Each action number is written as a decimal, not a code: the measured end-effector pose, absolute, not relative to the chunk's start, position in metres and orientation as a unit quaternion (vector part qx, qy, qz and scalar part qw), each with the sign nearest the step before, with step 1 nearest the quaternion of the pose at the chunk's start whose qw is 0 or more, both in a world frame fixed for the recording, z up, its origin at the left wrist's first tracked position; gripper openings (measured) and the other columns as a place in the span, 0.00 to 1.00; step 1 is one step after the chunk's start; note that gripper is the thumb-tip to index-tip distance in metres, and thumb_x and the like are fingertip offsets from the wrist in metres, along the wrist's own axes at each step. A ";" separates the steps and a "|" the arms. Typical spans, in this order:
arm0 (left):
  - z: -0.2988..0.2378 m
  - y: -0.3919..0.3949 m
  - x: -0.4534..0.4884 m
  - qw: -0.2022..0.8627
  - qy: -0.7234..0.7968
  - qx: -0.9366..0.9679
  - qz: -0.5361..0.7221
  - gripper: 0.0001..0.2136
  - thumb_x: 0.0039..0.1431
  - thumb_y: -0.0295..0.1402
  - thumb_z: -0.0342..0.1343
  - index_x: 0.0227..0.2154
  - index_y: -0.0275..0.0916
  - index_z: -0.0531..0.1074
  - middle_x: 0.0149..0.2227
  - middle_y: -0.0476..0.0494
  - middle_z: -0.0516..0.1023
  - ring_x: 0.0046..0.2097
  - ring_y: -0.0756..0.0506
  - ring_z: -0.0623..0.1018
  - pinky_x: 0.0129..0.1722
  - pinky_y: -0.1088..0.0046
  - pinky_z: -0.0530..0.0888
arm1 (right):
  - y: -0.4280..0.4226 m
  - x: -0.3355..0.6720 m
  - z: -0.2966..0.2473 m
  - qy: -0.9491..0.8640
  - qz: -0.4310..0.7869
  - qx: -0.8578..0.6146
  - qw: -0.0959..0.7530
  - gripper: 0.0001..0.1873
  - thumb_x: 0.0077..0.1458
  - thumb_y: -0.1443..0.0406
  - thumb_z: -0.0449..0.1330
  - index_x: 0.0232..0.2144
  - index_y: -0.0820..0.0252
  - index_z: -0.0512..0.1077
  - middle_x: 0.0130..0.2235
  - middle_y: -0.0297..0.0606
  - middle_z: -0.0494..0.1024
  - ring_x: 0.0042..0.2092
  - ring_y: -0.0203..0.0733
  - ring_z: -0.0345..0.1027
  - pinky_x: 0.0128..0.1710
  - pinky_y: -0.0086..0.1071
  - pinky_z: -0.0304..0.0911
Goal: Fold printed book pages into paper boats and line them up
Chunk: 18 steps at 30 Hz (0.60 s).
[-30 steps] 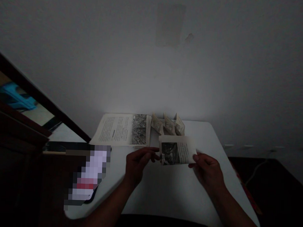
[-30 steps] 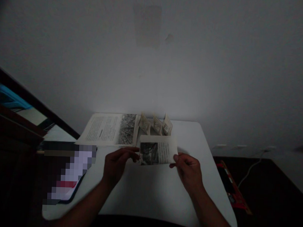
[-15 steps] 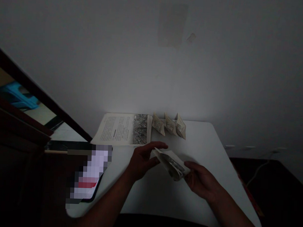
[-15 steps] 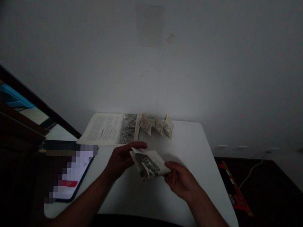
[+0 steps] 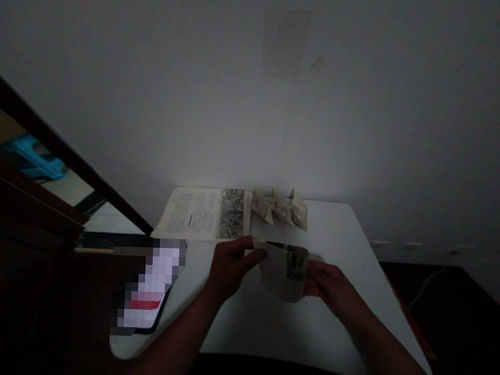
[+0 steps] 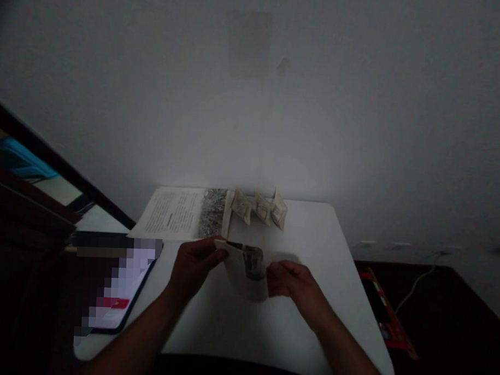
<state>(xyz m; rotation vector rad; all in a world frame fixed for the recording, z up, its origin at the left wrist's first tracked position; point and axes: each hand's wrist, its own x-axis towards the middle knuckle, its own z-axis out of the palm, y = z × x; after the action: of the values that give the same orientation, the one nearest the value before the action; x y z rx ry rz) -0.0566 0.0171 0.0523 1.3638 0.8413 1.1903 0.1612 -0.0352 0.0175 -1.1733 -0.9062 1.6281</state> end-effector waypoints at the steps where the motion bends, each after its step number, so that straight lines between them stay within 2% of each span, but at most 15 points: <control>1: 0.051 0.017 -0.056 0.545 0.359 0.570 0.500 0.07 0.48 0.34 0.62 0.30 0.37 0.78 0.31 0.44 0.80 0.36 0.44 0.77 0.38 0.69 0.74 | -0.035 0.163 0.020 -0.405 0.614 -0.492 0.465 0.15 0.51 0.56 0.61 0.29 0.64 0.75 0.29 0.40 0.79 0.31 0.41 0.73 0.36 0.36 0.68; 4: 0.048 0.015 -0.054 0.542 0.379 0.568 0.490 0.07 0.50 0.34 0.61 0.31 0.38 0.78 0.33 0.45 0.80 0.37 0.44 0.78 0.39 0.68 0.74 | -0.036 0.166 0.033 -0.485 0.478 -0.528 0.508 0.14 0.52 0.55 0.59 0.32 0.60 0.76 0.34 0.41 0.80 0.38 0.44 0.73 0.43 0.37 0.66; 7: 0.048 0.010 -0.050 0.519 0.408 0.586 0.470 0.08 0.51 0.35 0.60 0.31 0.37 0.78 0.31 0.45 0.80 0.36 0.44 0.78 0.38 0.68 0.74 | -0.041 0.162 0.048 -0.511 0.434 -0.509 0.540 0.13 0.50 0.56 0.61 0.36 0.56 0.76 0.37 0.41 0.80 0.40 0.45 0.73 0.41 0.37 0.67; 11: 0.053 0.000 -0.045 0.490 0.419 0.628 0.436 0.07 0.52 0.35 0.59 0.27 0.36 0.77 0.28 0.46 0.78 0.33 0.46 0.76 0.34 0.71 0.72 | -0.044 0.152 0.058 -0.490 0.428 -0.508 0.565 0.14 0.43 0.59 0.66 0.35 0.56 0.76 0.33 0.39 0.80 0.35 0.44 0.74 0.36 0.35 0.70; 18: 0.056 -0.009 -0.039 0.492 0.422 0.620 0.443 0.07 0.52 0.35 0.58 0.30 0.36 0.76 0.30 0.45 0.78 0.33 0.46 0.77 0.34 0.72 0.73 | -0.043 0.148 0.052 -0.465 0.403 -0.565 0.549 0.09 0.44 0.60 0.65 0.29 0.59 0.76 0.26 0.35 0.77 0.26 0.39 0.70 0.24 0.29 0.65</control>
<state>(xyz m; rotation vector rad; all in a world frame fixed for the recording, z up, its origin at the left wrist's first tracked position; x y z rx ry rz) -0.0392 -0.0089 0.0563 1.5036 1.0237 1.0741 0.1481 -0.0428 0.0524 -1.3378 -1.1021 0.9539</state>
